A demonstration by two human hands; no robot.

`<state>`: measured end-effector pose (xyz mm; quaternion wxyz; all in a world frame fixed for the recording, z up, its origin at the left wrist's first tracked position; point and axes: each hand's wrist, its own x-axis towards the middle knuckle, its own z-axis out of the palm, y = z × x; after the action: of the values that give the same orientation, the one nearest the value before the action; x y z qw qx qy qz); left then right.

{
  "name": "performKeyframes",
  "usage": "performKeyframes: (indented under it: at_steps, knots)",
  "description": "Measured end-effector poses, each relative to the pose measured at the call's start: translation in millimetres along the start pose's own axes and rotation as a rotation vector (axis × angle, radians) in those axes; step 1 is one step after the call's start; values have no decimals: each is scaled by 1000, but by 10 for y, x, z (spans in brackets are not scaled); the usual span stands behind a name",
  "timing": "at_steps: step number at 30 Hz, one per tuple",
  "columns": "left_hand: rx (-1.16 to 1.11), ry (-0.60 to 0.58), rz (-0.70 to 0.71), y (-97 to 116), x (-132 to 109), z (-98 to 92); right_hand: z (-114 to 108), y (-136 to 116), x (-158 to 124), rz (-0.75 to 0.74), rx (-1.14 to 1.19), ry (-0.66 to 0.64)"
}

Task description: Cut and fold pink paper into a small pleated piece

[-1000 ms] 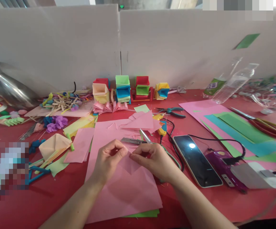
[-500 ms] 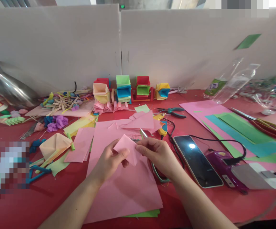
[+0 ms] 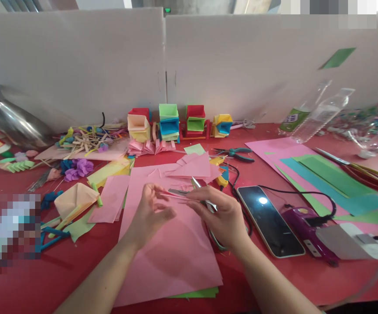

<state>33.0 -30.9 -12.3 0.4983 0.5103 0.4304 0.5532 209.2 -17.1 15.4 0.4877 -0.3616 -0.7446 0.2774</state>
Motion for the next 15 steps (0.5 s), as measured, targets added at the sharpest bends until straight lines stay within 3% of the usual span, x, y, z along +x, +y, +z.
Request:
performKeyframes:
  at_steps: [3, 6, 10, 15]
  knots:
    - [167, 80, 182, 46, -14, 23, -44, -14, 22, 228, 149, 1]
    - [239, 95, 199, 91, -52, 45, -59, -8, 31, 296, 206, -40]
    - [217, 132, 135, 113, -90, 50, -41, 16, 13, 240, 165, -14]
    - [5, 71, -56, 99, -78, 55, -9, 26, -6, 42, 81, 22]
